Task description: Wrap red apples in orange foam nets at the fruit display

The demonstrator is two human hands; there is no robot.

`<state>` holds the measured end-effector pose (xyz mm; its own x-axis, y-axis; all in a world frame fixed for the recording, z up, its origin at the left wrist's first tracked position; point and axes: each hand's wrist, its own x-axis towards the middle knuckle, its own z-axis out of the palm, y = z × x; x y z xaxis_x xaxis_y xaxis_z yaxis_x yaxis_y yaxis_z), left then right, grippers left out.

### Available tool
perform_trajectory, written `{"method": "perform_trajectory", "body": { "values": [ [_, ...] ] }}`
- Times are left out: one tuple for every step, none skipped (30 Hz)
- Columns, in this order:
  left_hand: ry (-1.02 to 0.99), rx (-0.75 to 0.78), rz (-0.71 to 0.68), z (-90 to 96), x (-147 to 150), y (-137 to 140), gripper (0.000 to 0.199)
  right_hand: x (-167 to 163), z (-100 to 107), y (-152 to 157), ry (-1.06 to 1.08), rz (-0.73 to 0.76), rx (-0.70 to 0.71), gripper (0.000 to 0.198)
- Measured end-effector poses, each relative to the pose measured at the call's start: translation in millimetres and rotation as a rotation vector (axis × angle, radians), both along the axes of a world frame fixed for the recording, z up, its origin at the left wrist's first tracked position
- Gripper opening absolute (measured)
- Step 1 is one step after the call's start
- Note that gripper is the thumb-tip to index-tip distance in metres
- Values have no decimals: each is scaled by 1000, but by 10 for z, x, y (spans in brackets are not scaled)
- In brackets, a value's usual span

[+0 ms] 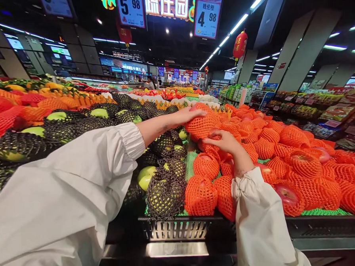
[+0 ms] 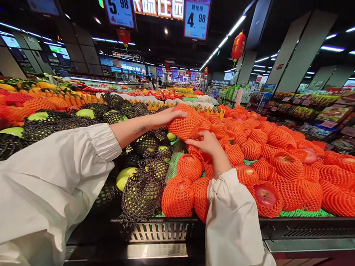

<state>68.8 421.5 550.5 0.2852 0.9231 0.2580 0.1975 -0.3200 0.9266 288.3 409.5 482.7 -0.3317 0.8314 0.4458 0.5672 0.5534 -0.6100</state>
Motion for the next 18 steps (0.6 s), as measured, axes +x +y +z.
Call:
{"method": "perform_trajectory", "body": {
  "values": [
    [153,44,71,-30,-34,-11,61,1,7,-10,-44,-2,-44,33],
    [308,98,153,-63,-60,-24,68,11,17,-17,-86,-34,-81,36],
    [448,164,225,-96,-78,-37,77,28,31,-22,-117,-88,-100,38],
    [565,241,270,-129,-87,-50,84,50,49,-27,-128,-154,-94,38],
    [666,326,275,-161,-90,-62,90,71,72,-34,-113,-230,-65,37],
    [750,416,246,-191,-88,-74,96,87,99,-45,-74,-312,-21,35],
    [823,503,208,-219,-80,-84,101,97,126,-61,-22,-396,19,33],
    [892,577,171,-246,-67,-93,104,99,152,-80,33,-474,44,31],
    [961,625,138,-273,-50,-101,106,93,174,-103,85,-540,50,29],
    [1031,644,108,-299,-29,-106,105,82,189,-128,129,-588,48,28],
    [1102,637,77,-322,-5,-109,100,68,195,-153,166,-622,42,28],
    [1174,614,46,-342,20,-110,94,55,192,-175,197,-637,40,28],
    [1238,588,18,-352,45,-110,88,47,184,-195,229,-636,44,29],
    [1289,569,-9,-350,68,-109,83,46,171,-213,270,-626,62,30],
    [1323,565,-34,-330,85,-109,80,53,159,-228,329,-621,98,29],
    [1342,573,-57,-291,94,-111,79,68,148,-242,406,-627,157,28],
    [1344,593,-77,-229,93,-117,79,90,140,-255,498,-655,241,26],
    [1336,617,-89,-147,79,-128,80,113,134,-269,598,-705,349,25]
  ]
}}
